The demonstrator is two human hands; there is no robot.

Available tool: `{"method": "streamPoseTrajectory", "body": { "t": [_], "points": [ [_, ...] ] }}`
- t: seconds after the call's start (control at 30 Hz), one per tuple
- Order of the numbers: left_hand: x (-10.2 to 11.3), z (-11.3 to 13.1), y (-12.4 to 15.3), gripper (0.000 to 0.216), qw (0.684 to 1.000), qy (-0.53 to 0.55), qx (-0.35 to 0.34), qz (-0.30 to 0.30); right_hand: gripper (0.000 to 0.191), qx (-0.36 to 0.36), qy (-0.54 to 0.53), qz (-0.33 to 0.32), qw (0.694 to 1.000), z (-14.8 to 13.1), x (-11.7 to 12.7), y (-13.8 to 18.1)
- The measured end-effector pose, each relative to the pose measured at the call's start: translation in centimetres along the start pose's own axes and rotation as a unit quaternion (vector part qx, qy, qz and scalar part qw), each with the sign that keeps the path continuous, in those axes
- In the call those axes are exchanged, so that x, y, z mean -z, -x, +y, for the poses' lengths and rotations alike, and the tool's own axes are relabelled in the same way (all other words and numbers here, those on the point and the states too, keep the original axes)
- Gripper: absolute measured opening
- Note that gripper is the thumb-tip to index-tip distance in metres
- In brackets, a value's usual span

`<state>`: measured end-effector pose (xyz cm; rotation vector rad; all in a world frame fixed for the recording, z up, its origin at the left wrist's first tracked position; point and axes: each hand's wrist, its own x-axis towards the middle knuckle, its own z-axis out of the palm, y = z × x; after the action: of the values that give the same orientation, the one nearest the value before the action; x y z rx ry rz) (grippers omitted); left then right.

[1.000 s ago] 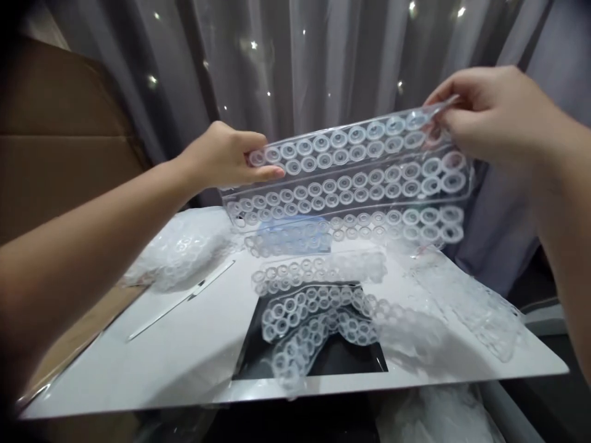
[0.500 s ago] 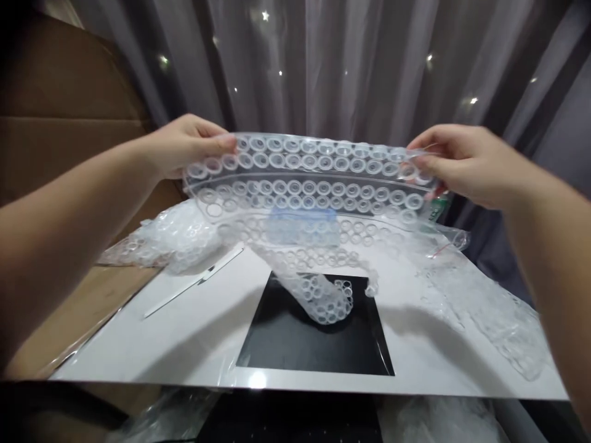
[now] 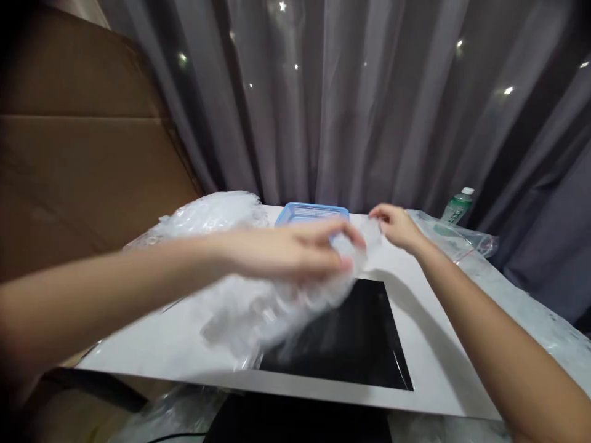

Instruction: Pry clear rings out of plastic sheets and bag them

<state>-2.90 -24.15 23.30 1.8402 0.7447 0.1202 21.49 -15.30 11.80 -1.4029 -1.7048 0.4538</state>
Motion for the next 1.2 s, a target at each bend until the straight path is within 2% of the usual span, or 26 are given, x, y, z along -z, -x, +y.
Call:
{"method": "streamPoseTrajectory", "body": {
  "t": [0.07, 0.13, 0.17, 0.23, 0.27, 0.33, 0.37, 0.4, 0.47, 0.53, 0.57, 0.63, 0.7, 0.83, 0.9, 0.97, 1.0, 1.07, 1.13, 1.2],
  "points": [
    [-3.9, -4.8, -2.3, 0.038, 0.992, -0.082, 0.001, -0.094, 0.024, -0.004, 0.096, -0.045, 0.994, 3.2, -0.6, 3.4],
    [-6.9, -9.5, -3.4, 0.052, 0.970, -0.178, -0.017, -0.164, 0.028, -0.005, 0.147, -0.136, 0.980, 5.9, -0.9, 6.9],
    [-8.0, -11.6, -3.5, 0.051, 0.964, -0.199, -0.027, -0.173, 0.033, 0.001, 0.162, -0.161, 0.974, 6.9, -1.0, 8.7],
    [-8.9, -15.1, -2.4, 0.050, 0.961, -0.225, -0.091, -0.130, 0.045, -0.005, 0.221, -0.114, 0.968, 7.8, -1.1, 12.4],
    [-8.9, -16.5, -1.4, 0.046, 0.950, -0.253, -0.160, -0.088, 0.048, -0.002, 0.249, -0.085, 0.965, 7.6, -1.2, 14.4],
    [-7.9, -18.7, 1.4, 0.032, 0.894, -0.339, -0.293, -0.024, 0.052, 0.039, 0.260, -0.040, 0.964, 6.2, -2.0, 18.5],
    [-7.2, -19.7, 2.9, 0.028, 0.867, -0.373, -0.329, 0.003, 0.055, 0.070, 0.255, -0.046, 0.963, 5.2, -2.8, 20.5],
    [-6.3, -20.5, 4.5, 0.029, 0.853, -0.397, -0.337, 0.020, 0.057, 0.123, 0.247, -0.053, 0.960, 4.1, -3.8, 22.3],
    [-4.8, -21.8, 7.1, 0.040, 0.860, -0.426, -0.272, 0.074, 0.054, 0.269, 0.240, -0.042, 0.932, 1.9, -6.3, 25.1],
    [-3.7, -22.8, 8.8, 0.054, 0.859, -0.452, -0.213, 0.108, 0.048, 0.321, 0.299, -0.066, 0.896, 0.3, -8.9, 26.6],
    [-3.4, -23.1, 9.3, 0.054, 0.855, -0.465, -0.198, 0.118, 0.044, 0.333, 0.323, -0.051, 0.884, -0.3, -9.9, 26.9],
    [-3.2, -23.5, 9.6, 0.045, 0.847, -0.485, -0.182, 0.121, 0.038, 0.335, 0.357, -0.015, 0.872, -1.1, -11.1, 26.9],
    [-3.3, -23.7, 9.5, 0.035, 0.845, -0.493, -0.178, 0.106, 0.032, 0.339, 0.354, 0.008, 0.872, -1.5, -10.8, 26.5],
    [-3.3, -23.8, 8.5, 0.016, 0.857, -0.472, -0.196, 0.070, 0.036, 0.327, 0.320, -0.008, 0.889, -2.1, -7.3, 25.7],
    [-2.9, -23.7, 7.6, 0.015, 0.869, -0.454, -0.170, 0.097, 0.040, 0.281, 0.357, 0.006, 0.891, -2.3, -5.2, 24.6],
    [-1.8, -22.9, 6.6, 0.024, 0.863, -0.459, -0.127, 0.166, 0.041, 0.257, 0.401, 0.042, 0.878, -2.7, -3.2, 22.8],
    [-1.0, -22.1, 6.0, 0.028, 0.848, -0.476, -0.109, 0.207, 0.040, 0.260, 0.422, 0.071, 0.866, -3.0, -2.3, 21.5],
    [1.1, -19.5, 5.0, 0.035, 0.791, -0.532, -0.117, 0.278, 0.039, 0.288, 0.462, 0.140, 0.827, -4.0, -0.3, 18.7],
    [3.5, -15.6, 4.5, 0.042, 0.727, -0.610, -0.143, 0.282, 0.034, 0.308, 0.495, 0.208, 0.785, -5.7, 1.9, 15.7],
    [5.9, -11.0, 4.8, 0.044, 0.672, -0.654, -0.176, 0.299, 0.029, 0.286, 0.521, 0.258, 0.762, -7.9, 4.6, 13.2]
  ]
}}
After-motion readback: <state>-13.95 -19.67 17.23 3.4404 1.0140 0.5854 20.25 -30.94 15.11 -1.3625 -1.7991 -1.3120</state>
